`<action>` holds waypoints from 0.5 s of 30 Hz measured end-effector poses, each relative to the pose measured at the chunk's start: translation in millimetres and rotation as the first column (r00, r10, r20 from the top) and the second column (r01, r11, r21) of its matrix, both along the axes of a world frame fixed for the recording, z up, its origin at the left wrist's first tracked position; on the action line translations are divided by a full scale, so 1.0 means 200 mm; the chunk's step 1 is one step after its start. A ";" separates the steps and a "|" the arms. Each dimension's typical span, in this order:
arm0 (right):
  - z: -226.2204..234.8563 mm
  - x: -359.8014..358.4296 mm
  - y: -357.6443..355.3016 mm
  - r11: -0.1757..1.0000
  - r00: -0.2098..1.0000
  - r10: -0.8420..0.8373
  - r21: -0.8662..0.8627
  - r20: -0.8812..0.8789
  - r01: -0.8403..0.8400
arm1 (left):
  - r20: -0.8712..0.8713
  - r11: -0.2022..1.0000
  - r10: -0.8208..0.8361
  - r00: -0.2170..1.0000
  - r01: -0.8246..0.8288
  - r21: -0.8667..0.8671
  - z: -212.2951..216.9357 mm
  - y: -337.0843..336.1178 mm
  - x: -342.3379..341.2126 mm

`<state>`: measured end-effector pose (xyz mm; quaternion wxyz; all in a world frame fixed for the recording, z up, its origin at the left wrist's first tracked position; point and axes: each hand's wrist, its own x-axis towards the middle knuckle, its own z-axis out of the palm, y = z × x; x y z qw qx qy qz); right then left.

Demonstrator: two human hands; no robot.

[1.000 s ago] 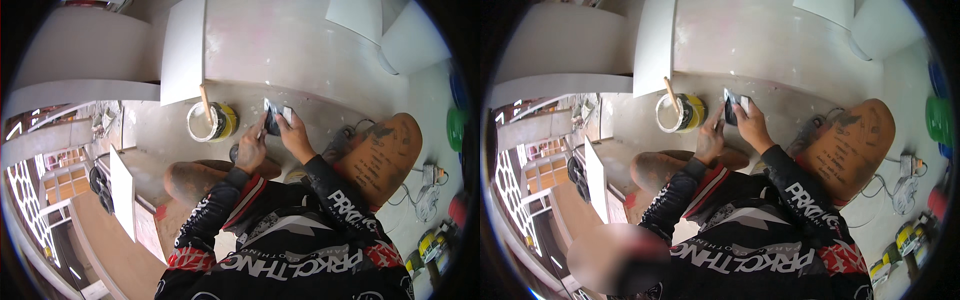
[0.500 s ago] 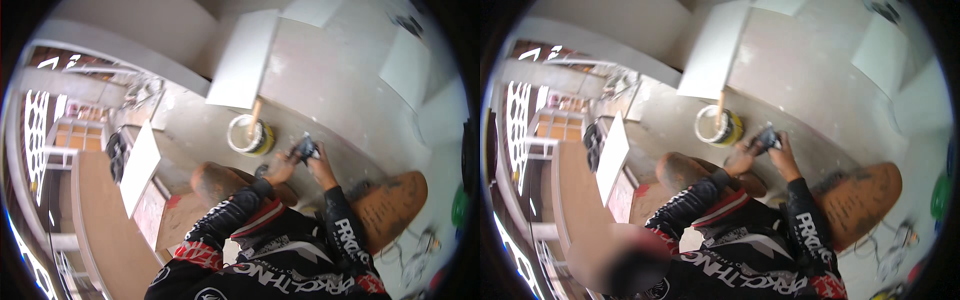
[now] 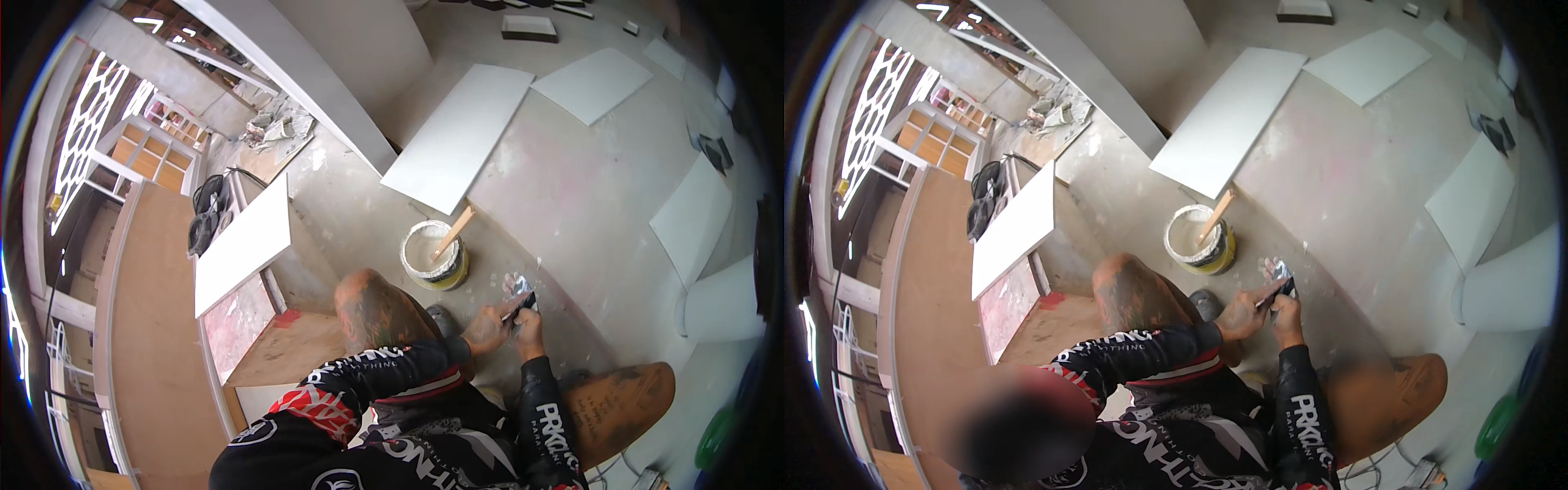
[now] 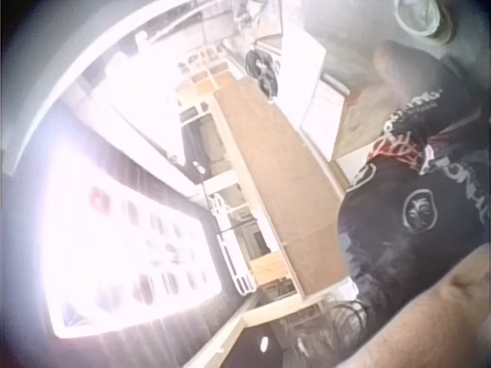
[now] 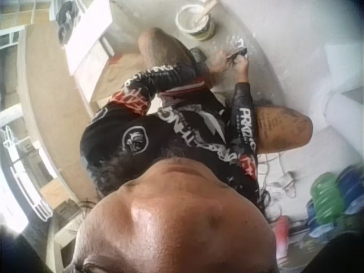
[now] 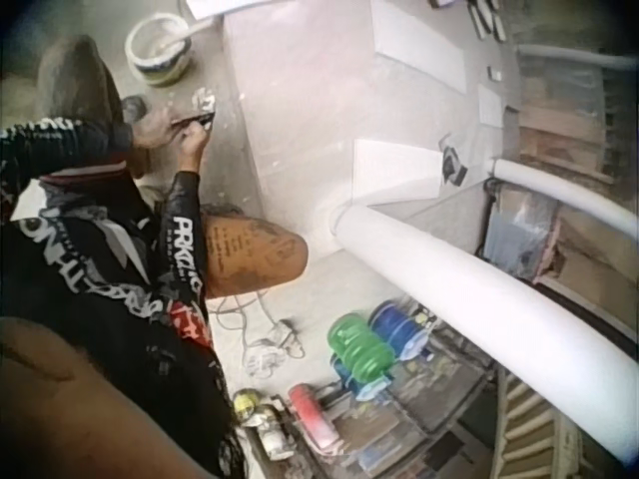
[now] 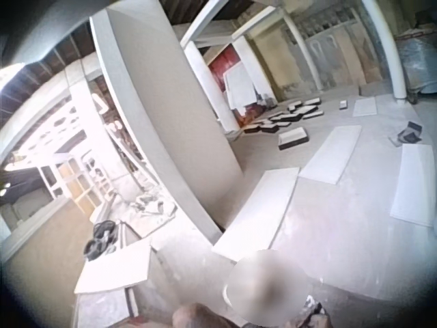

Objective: Applying and smoothing white putty or surface compound onto white panels using a putty knife.

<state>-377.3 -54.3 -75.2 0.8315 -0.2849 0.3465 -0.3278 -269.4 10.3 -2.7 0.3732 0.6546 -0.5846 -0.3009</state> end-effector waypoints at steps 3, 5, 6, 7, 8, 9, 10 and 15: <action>0.03 0.00 0.03 0.998 0.984 -0.054 0.041 0.173 0.047 | 0.038 0.999 0.029 0.999 -0.030 0.026 0.02 0.01 -0.02; -0.15 -0.09 0.08 0.998 0.996 0.021 0.051 0.089 -0.025 | 0.029 0.990 0.098 0.995 -0.100 0.096 0.00 -0.05 -0.03; -0.21 -0.10 0.08 0.993 0.996 0.087 0.081 0.006 -0.087 | 0.026 0.970 0.158 0.987 -0.161 0.181 -0.03 -0.07 -0.02; 0.08 0.02 0.14 0.999 0.999 0.028 -0.016 -0.025 -0.029 | -0.059 0.972 0.182 0.981 -0.171 0.161 -0.06 -0.06 0.09; 0.07 -0.01 0.10 0.999 0.999 0.030 -0.024 -0.032 -0.031 | -0.067 0.973 0.183 0.981 -0.171 0.154 -0.03 -0.08 0.08; 0.04 -0.04 0.06 0.998 1.000 -0.001 -0.058 -0.020 0.000 | -0.083 0.983 0.137 0.987 -0.125 0.133 0.02 -0.09 0.07; 0.00 -0.07 0.02 0.996 1.000 -0.024 -0.086 -0.004 0.024 | -0.096 0.989 0.098 0.991 -0.087 0.116 0.04 -0.08 0.06; -0.24 -0.20 -0.13 0.997 0.997 0.051 -0.063 0.061 -0.048 | -0.171 0.998 -0.006 0.985 0.016 0.055 0.03 -0.01 -0.08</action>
